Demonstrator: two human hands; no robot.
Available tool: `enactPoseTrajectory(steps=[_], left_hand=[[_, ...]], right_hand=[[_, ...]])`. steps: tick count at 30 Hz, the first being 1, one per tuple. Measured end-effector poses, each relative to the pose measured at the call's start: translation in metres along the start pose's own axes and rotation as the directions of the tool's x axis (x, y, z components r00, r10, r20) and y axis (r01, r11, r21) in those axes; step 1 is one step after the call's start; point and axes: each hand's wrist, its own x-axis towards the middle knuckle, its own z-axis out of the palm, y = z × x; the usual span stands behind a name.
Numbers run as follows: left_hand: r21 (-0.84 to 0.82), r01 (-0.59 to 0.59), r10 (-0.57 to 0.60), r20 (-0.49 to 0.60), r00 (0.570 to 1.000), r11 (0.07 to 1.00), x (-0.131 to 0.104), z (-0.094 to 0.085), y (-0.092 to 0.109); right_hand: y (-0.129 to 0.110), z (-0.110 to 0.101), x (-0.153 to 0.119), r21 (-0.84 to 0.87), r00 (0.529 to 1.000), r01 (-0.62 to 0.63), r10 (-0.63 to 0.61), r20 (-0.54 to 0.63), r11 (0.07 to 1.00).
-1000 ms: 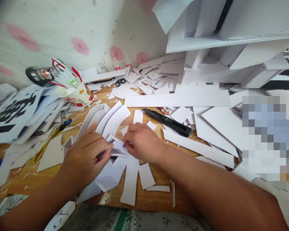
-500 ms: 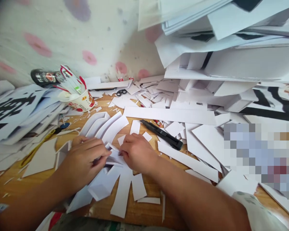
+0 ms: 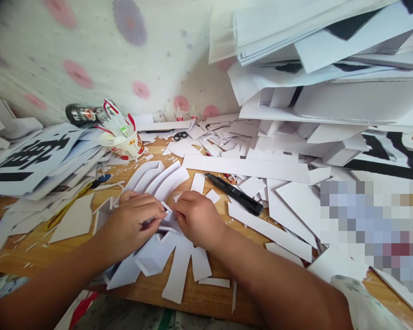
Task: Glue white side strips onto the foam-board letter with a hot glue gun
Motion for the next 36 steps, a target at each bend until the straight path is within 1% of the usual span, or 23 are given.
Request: enactPoseTrajectory(steps=[4, 11, 15, 18, 22, 25, 28, 36], left_hand=[[0.008, 0.002, -0.002, 0.022, 1.000, 1.000, 0.001, -0.001, 0.000], [-0.004, 0.010, -0.010, 0.009, 1.000, 1.000, 0.004, 0.000, 0.003], [0.019, 0.027, -0.028, 0.039, 0.999, 0.999, 0.004, 0.000, 0.002], [0.048, 0.048, -0.050, 0.036, 0.998, 0.998, 0.004, -0.001, 0.001], [0.049, 0.023, -0.026, 0.041, 0.999, 0.999, 0.005, -0.001, 0.001], [0.057, 0.021, -0.023, 0.040, 0.999, 0.998, 0.005, -0.002, 0.001], [0.085, 0.027, -0.030, 0.033, 0.999, 0.996, 0.006, -0.002, 0.002], [0.105, 0.036, -0.042, 0.059, 0.997, 0.994, 0.008, -0.004, 0.004]], right_hand=[[-0.004, 0.002, -0.001, -0.077, 1.000, -0.015, 0.016, 0.016, 0.997], [-0.007, 0.000, 0.001, -0.241, 0.997, 0.037, -0.020, 0.071, 0.970], [-0.007, -0.002, 0.003, -0.225, 0.996, 0.010, 0.009, 0.086, 0.974], [-0.002, -0.006, 0.004, -0.192, 0.993, -0.020, 0.041, 0.107, 0.981], [0.008, -0.008, 0.005, -0.217, 0.980, -0.063, 0.101, 0.169, 0.974], [0.010, -0.005, 0.006, -0.268, 0.970, -0.048, 0.109, 0.219, 0.962], [0.008, 0.000, 0.006, -0.320, 0.964, -0.025, 0.108, 0.245, 0.947], [0.003, 0.008, 0.005, -0.405, 0.970, 0.010, 0.090, 0.226, 0.914]])
